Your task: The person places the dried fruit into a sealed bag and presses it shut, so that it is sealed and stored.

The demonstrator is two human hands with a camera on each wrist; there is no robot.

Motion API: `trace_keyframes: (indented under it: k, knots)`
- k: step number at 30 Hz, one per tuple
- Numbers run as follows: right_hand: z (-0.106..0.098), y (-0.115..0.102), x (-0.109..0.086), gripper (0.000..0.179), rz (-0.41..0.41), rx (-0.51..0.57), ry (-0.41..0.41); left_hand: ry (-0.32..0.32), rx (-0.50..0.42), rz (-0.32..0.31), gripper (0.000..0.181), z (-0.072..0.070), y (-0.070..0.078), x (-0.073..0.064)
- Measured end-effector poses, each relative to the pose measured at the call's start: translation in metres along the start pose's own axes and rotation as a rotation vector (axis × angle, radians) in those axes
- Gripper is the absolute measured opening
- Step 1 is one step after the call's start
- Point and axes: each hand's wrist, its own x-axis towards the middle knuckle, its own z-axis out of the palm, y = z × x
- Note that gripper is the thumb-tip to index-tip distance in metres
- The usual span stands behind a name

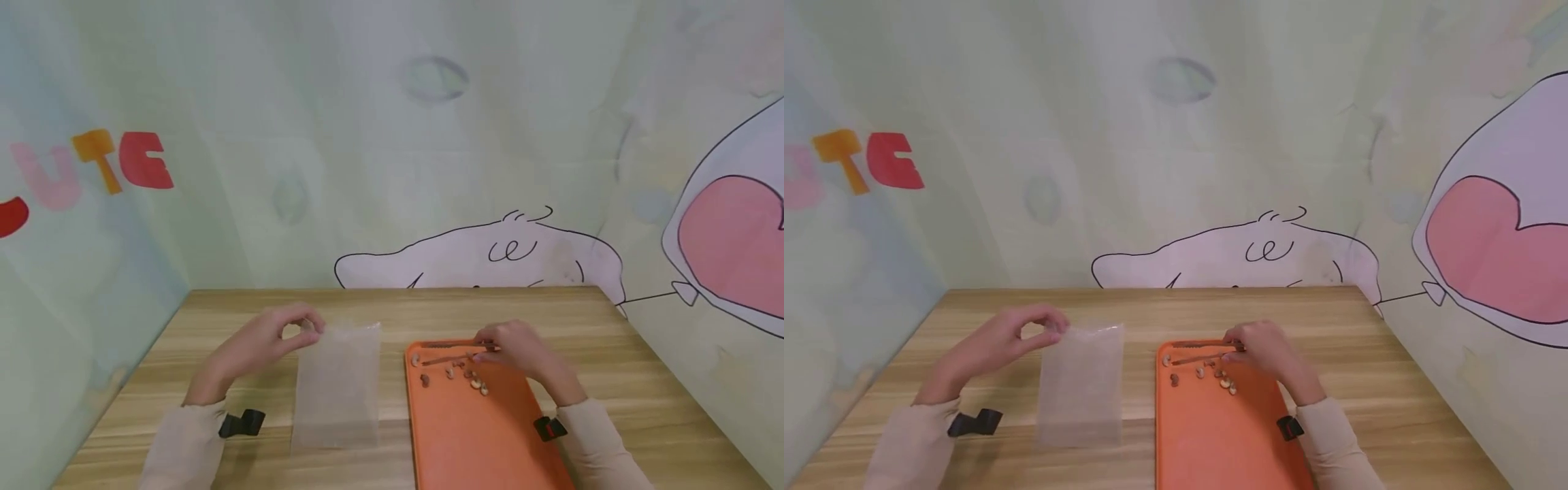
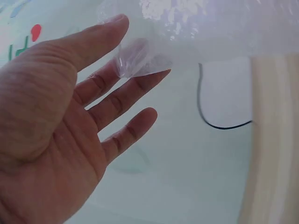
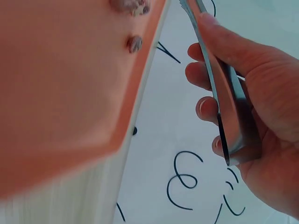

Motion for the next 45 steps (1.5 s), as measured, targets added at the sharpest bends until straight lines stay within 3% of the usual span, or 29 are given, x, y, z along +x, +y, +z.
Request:
trace_keyframes:
  k: [7, 14, 21, 25, 29, 33, 35, 37, 41, 45]
  knots:
    - [0.013, -0.001, 0.015, 0.011, 0.018, 0.041, 0.004, 0.027, -0.022, 0.069, 0.006, -0.014, 0.011, 0.010]
    - [0.011, -0.002, 0.021, 0.004, 0.020, 0.078, -0.019, 0.047, -0.033, 0.135, 0.009, -0.016, 0.022, 0.018]
    - [-0.009, 0.001, 0.020, 0.007, 0.051, 0.134, 0.058, 0.011, 0.018, 0.123, 0.009, -0.015, 0.029, 0.019]
    - [-0.023, -0.003, 0.019, 0.009, 0.058, 0.217, 0.151, -0.020, 0.024, 0.121, 0.007, -0.015, 0.033, 0.019]
    - [-0.034, -0.015, 0.020, 0.010, -0.008, 0.291, 0.293, -0.045, 0.023, 0.128, 0.003, -0.014, 0.038, 0.020]
    - [-0.043, -0.033, 0.024, 0.017, -0.102, 0.285, 0.433, -0.058, 0.039, 0.136, 0.005, -0.014, 0.045, 0.022]
    - [-0.047, -0.043, 0.026, 0.011, -0.143, 0.265, 0.477, -0.058, 0.055, 0.143, 0.010, -0.013, 0.049, 0.023]
    - [-0.049, -0.052, 0.029, 0.012, -0.180, 0.250, 0.495, -0.057, 0.065, 0.153, 0.011, -0.012, 0.052, 0.024]
    - [-0.047, -0.061, 0.033, 0.033, -0.247, 0.212, 0.503, -0.053, 0.067, 0.178, 0.015, -0.010, 0.056, 0.024]
    - [-0.045, -0.060, 0.032, 0.019, -0.212, 0.229, 0.468, -0.049, 0.077, 0.191, 0.014, -0.009, 0.055, 0.022]
